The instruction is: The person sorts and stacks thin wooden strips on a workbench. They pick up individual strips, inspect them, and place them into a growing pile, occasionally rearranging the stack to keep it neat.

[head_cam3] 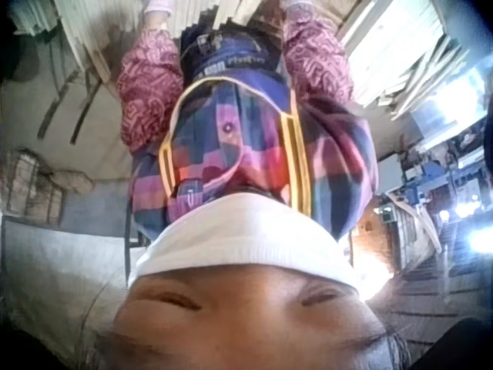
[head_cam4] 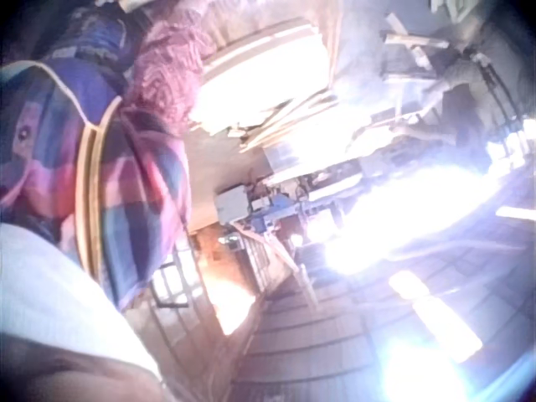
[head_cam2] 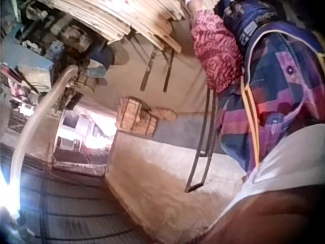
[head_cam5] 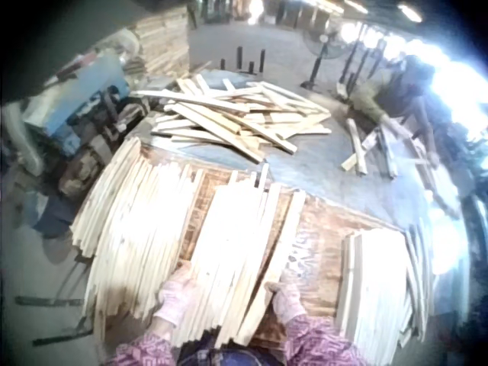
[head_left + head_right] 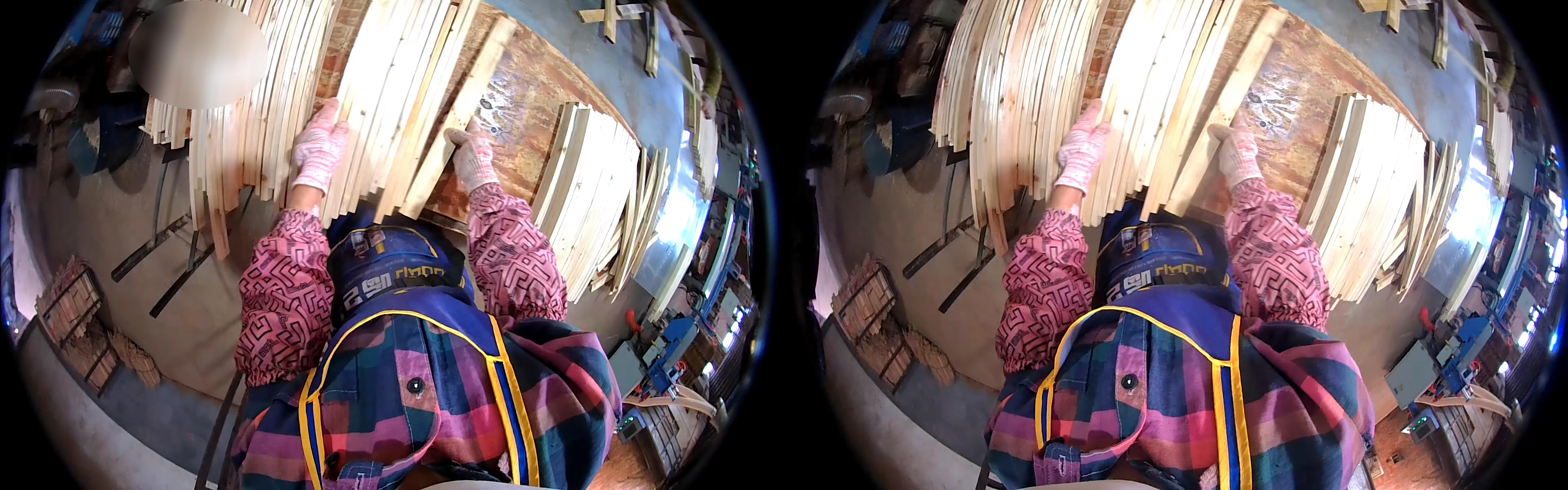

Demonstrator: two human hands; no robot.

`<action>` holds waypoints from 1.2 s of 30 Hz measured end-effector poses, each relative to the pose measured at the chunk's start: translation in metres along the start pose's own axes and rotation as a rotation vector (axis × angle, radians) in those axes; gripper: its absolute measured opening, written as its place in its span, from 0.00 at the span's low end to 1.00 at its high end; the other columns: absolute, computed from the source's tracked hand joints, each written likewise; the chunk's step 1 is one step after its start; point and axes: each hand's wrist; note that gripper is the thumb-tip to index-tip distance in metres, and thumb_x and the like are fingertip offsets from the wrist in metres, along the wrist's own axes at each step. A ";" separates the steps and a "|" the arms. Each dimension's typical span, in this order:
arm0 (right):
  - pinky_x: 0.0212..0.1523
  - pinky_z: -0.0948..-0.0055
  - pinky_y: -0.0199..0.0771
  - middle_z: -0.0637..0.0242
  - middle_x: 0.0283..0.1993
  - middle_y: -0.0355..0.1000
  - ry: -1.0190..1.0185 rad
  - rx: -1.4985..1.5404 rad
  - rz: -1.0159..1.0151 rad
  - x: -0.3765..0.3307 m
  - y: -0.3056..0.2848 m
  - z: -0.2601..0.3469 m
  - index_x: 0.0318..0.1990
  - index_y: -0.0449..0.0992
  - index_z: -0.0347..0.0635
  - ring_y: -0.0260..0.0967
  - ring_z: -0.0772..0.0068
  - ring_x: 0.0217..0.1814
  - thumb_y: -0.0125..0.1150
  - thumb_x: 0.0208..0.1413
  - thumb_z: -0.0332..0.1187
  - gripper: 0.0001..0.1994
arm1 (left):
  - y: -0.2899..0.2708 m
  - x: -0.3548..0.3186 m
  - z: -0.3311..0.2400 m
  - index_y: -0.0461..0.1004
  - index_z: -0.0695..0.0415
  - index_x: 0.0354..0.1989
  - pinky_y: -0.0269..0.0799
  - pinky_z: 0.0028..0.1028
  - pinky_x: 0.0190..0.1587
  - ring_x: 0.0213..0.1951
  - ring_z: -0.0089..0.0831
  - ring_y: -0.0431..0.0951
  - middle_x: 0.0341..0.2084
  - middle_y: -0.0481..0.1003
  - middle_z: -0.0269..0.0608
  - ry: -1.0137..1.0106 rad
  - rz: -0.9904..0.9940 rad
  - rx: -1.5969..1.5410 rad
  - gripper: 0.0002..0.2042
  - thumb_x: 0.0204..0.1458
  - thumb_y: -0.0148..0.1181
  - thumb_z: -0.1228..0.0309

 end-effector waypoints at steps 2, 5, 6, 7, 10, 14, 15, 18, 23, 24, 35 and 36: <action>0.60 0.66 0.69 0.49 0.62 0.68 -0.206 -0.455 -0.040 0.027 0.015 -0.041 0.67 0.63 0.34 0.66 0.57 0.63 0.65 0.53 0.31 0.33 | 0.009 0.003 -0.005 0.60 0.49 0.70 0.57 0.36 0.69 0.67 0.45 0.63 0.67 0.62 0.48 0.053 -0.036 0.036 0.31 0.57 0.57 0.58; 0.57 0.66 0.70 0.51 0.58 0.71 -0.314 -0.370 -0.056 0.033 0.003 -0.050 0.65 0.63 0.31 0.69 0.58 0.58 0.64 0.53 0.29 0.32 | -0.002 0.007 -0.011 0.60 0.49 0.70 0.56 0.37 0.69 0.68 0.42 0.61 0.68 0.61 0.47 -0.046 0.063 0.033 0.32 0.57 0.55 0.55; 0.54 0.66 0.72 0.52 0.56 0.73 -0.266 -0.165 -0.086 0.028 -0.009 -0.041 0.64 0.64 0.30 0.71 0.58 0.55 0.64 0.52 0.27 0.31 | -0.007 0.005 -0.027 0.62 0.50 0.68 0.58 0.37 0.68 0.67 0.43 0.63 0.66 0.64 0.47 -0.040 0.019 0.160 0.31 0.56 0.56 0.54; 0.50 0.67 0.75 0.53 0.54 0.74 -0.081 0.141 -0.087 0.031 -0.021 -0.032 0.64 0.65 0.31 0.74 0.60 0.51 0.63 0.52 0.25 0.29 | -0.011 -0.002 -0.047 0.64 0.50 0.67 0.59 0.38 0.67 0.66 0.43 0.64 0.65 0.66 0.48 -0.038 -0.019 0.288 0.30 0.56 0.56 0.54; 0.45 0.73 0.77 0.56 0.50 0.76 -0.285 -0.094 -0.041 0.009 -0.043 0.018 0.60 0.70 0.37 0.75 0.63 0.49 0.59 0.54 0.19 0.23 | -0.014 -0.010 -0.078 0.67 0.49 0.64 0.60 0.43 0.66 0.64 0.46 0.65 0.61 0.68 0.45 0.283 -0.300 0.355 0.30 0.52 0.58 0.53; 0.43 0.62 0.78 0.65 0.48 0.77 -0.838 -1.122 0.231 -0.003 -0.044 0.086 0.61 0.71 0.57 0.77 0.58 0.46 0.63 0.52 0.30 0.26 | -0.071 -0.024 -0.147 0.73 0.47 0.54 0.63 0.42 0.64 0.59 0.40 0.68 0.55 0.69 0.43 0.746 -0.440 0.429 0.23 0.48 0.60 0.55; 0.46 0.60 0.76 0.69 0.48 0.76 -0.947 -1.172 0.195 -0.004 -0.042 0.090 0.60 0.71 0.64 0.76 0.58 0.46 0.61 0.53 0.35 0.25 | -0.069 -0.018 -0.149 0.74 0.46 0.48 0.67 0.38 0.56 0.50 0.36 0.72 0.44 0.71 0.37 0.704 -0.328 0.531 0.17 0.50 0.56 0.59; 0.61 0.57 0.67 0.66 0.55 0.74 -1.313 -0.823 -0.064 0.005 -0.028 0.126 0.61 0.72 0.59 0.70 0.60 0.59 0.65 0.51 0.34 0.27 | -0.065 0.008 -0.125 0.76 0.48 0.41 0.73 0.31 0.32 0.35 0.32 0.77 0.29 0.74 0.32 0.386 -0.173 0.637 0.09 0.58 0.52 0.62; 0.65 0.58 0.64 0.59 0.62 0.70 -0.888 -0.710 -0.153 0.101 -0.046 0.141 0.64 0.69 0.52 0.65 0.54 0.65 0.65 0.53 0.37 0.28 | -0.085 0.017 0.010 0.77 0.51 0.48 0.75 0.41 0.45 0.41 0.42 0.78 0.39 0.77 0.42 0.022 -0.604 0.374 0.16 0.52 0.63 0.61; 0.65 0.59 0.64 0.59 0.62 0.70 -0.821 -0.720 -0.177 0.135 -0.055 0.135 0.63 0.70 0.52 0.65 0.54 0.65 0.65 0.53 0.37 0.28 | -0.090 0.022 0.024 0.72 0.50 0.55 0.75 0.42 0.44 0.41 0.43 0.78 0.43 0.77 0.44 -0.211 -0.465 0.466 0.21 0.52 0.63 0.62; 0.61 0.59 0.69 0.58 0.62 0.70 -0.518 -1.094 -0.121 0.336 0.027 0.276 0.61 0.70 0.57 0.69 0.54 0.63 0.63 0.54 0.44 0.26 | -0.093 0.031 0.067 0.58 0.45 0.69 0.68 0.52 0.56 0.56 0.57 0.67 0.59 0.64 0.54 -0.234 -0.678 0.853 0.36 0.49 0.63 0.64; 0.60 0.59 0.70 0.58 0.61 0.70 -0.473 -1.134 -0.110 0.343 0.035 0.281 0.61 0.70 0.55 0.70 0.54 0.62 0.63 0.53 0.43 0.25 | -0.095 0.032 0.066 0.58 0.45 0.69 0.68 0.51 0.57 0.55 0.57 0.67 0.60 0.64 0.54 -0.237 -0.658 0.846 0.36 0.49 0.63 0.64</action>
Point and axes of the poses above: each hand's wrist, its own x-axis towards the middle knuckle, its own y-axis out of the palm, z = x × y
